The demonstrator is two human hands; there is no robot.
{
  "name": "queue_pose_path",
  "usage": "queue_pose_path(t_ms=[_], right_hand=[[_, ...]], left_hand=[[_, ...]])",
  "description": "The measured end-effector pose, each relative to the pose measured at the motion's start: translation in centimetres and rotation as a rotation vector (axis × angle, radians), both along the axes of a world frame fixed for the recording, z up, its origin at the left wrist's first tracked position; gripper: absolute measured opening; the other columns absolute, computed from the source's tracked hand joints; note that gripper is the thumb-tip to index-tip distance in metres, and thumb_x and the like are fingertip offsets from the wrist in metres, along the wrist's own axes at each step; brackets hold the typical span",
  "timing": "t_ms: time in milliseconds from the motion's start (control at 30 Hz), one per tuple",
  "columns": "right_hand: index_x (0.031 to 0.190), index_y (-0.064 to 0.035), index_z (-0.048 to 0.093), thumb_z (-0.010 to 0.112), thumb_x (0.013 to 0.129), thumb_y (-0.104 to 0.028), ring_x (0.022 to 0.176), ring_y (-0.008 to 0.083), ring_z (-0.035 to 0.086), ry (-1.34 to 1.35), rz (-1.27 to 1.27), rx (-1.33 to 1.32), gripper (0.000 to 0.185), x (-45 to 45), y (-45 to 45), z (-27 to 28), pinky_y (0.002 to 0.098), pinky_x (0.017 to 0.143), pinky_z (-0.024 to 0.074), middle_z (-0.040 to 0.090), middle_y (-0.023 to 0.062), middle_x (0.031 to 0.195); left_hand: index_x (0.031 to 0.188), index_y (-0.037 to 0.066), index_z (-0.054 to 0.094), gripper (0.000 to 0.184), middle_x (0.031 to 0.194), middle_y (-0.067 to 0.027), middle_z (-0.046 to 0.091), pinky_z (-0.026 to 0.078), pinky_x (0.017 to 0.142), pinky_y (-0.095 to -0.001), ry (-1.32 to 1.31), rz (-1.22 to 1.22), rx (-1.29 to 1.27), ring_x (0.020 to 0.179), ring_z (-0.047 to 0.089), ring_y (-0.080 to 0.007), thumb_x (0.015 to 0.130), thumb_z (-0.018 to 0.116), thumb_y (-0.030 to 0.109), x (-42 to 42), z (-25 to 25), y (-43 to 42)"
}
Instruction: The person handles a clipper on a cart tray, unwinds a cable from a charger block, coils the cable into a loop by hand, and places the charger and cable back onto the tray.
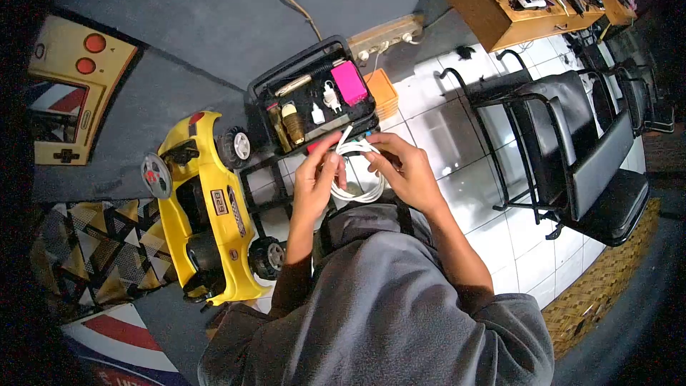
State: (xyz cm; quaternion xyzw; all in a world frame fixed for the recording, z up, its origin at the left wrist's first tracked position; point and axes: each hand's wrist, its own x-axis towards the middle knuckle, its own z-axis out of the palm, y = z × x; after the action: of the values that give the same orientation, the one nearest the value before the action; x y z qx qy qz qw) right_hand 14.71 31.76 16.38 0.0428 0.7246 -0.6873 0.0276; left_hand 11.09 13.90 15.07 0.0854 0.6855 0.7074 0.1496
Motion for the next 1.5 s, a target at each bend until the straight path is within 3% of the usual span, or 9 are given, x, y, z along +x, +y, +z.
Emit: queue_pose_path(t_ms=[300, 467, 667, 867, 900, 1033, 1233, 1400, 1500], right_hand=[[0.11, 0.0038, 0.06, 0.062, 0.087, -0.012, 0.072, 0.013, 0.063, 0.019, -0.045, 0.109, 0.028, 0.0, -1.5, -0.2, 0.0262, 0.062, 0.0495, 0.067, 0.0124, 0.086], [0.11, 0.0033, 0.06, 0.062, 0.087, -0.015, 0.078, 0.0148, 0.063, 0.109, 0.072, 0.292, 0.029, -0.7, -2.9, 1.0, 0.028, 0.067, 0.0494, 0.065, 0.014, 0.095], [0.114, 0.0084, 0.053, 0.06, 0.09, -0.016, 0.086, 0.0155, 0.061, 0.033, 0.104, 0.118, 0.036, -0.7, -4.8, -2.0, 0.0283, 0.072, 0.0518, 0.063, 0.0155, 0.098], [0.111, 0.009, 0.055, 0.06, 0.089, -0.011, 0.079, 0.0145, 0.063, -0.136, 0.168, 0.003, 0.03, -1.0, -7.9, -4.4, 0.0279, 0.065, 0.0524, 0.066, 0.0143, 0.091], [0.111, 0.009, 0.055, 0.06, 0.089, -0.011, 0.079, 0.0145, 0.063, -0.137, 0.165, 0.003, 0.03, -1.3, -8.3, -5.3, 0.0279, 0.065, 0.0524, 0.066, 0.0143, 0.091], [0.106, 0.0079, 0.057, 0.061, 0.088, -0.012, 0.067, 0.0161, 0.064, -0.161, 0.065, 0.193, 0.028, -1.7, -9.2, -8.6, 0.029, 0.061, 0.0513, 0.067, 0.0152, 0.08], [0.107, 0.0063, 0.057, 0.058, 0.088, -0.009, 0.065, 0.0129, 0.062, -0.139, 0.041, 0.375, 0.025, -5.5, -9.2, -14.7, 0.0284, 0.059, 0.0496, 0.065, 0.0108, 0.076], [0.107, 0.0027, 0.058, 0.058, 0.085, -0.012, 0.07, 0.027, 0.065, -0.165, -0.167, 0.289, 0.027, -11.5, -10.7, -19.4, 0.0346, 0.065, 0.0496, 0.063, 0.0189, 0.075], [0.116, 0.0034, 0.052, 0.061, 0.082, -0.012, 0.073, 0.031, 0.066, -0.246, -0.138, 0.34, 0.039, -14.5, -11.3, -22.1, 0.0358, 0.067, 0.0501, 0.064, 0.0194, 0.077]], left_hand=[[0.124, 0.005, 0.055, 0.031, 0.076, -0.0032, 0.055, 0.043, 0.051, -0.0202, -0.042, -0.037, -0.081, 0.056, 0.055, -0.0059, 0.096, 0.049, 0.018, 0.3, -0.5, -1.2], [0.115, 0.0, 0.056, 0.027, 0.076, -0.0023, 0.054, 0.046, 0.06, -0.0228, -0.25, 0.009, 0.22, 0.065, 0.052, -0.006, 0.096, 0.049, 0.019, 0.3, -3.3, -3.1], [0.098, 0.014, 0.051, 0.011, 0.065, 0.0055, 0.038, 0.041, 0.056, -0.0231, -0.558, 0.16, 0.662, 0.054, 0.035, -0.0039, 0.097, 0.048, 0.025, -0.4, -1.9, -6.4], [0.109, 0.011, 0.049, 0.022, 0.087, -0.0064, 0.062, 0.05, 0.069, -0.0309, -0.639, 0.219, 0.281, 0.075, 0.058, -0.0136, 0.097, 0.047, 0.029, -1.6, -5.5, -9.7], [0.115, 0.007, 0.047, 0.029, 0.103, -0.0107, 0.061, 0.05, 0.077, -0.0332, -0.668, 0.21, 0.258, 0.09, 0.059, -0.0185, 0.096, 0.048, 0.029, -1.5, -6.3, -10.3], [0.118, 0.001, 0.046, 0.032, 0.111, -0.011, 0.055, 0.048, 0.083, -0.0342, -0.645, 0.169, 0.183, 0.101, 0.057, -0.0212, 0.095, 0.051, 0.023, -1.6, -9.5, -11.0], [0.122, 0.002, 0.048, 0.034, 0.107, -0.0053, 0.057, 0.043, 0.084, -0.03, -0.467, 0.198, -0.123, 0.098, 0.054, -0.0159, 0.093, 0.054, 0.018, -6.1, -16.4, -10.3], [0.119, 0.005, 0.055, 0.029, 0.105, -0.006, 0.06, 0.041, 0.086, -0.0276, -0.271, 0.253, -0.415, 0.097, 0.055, -0.0157, 0.092, 0.052, 0.015, -13.9, -18.3, -8.3], [0.114, 0.001, 0.057, 0.029, 0.1, -0.02, 0.064, 0.048, 0.079, -0.0361, -0.059, 0.189, -0.687, 0.092, 0.063, -0.0298, 0.088, 0.048, 0.009, -18.7, -21.3, -7.7]])
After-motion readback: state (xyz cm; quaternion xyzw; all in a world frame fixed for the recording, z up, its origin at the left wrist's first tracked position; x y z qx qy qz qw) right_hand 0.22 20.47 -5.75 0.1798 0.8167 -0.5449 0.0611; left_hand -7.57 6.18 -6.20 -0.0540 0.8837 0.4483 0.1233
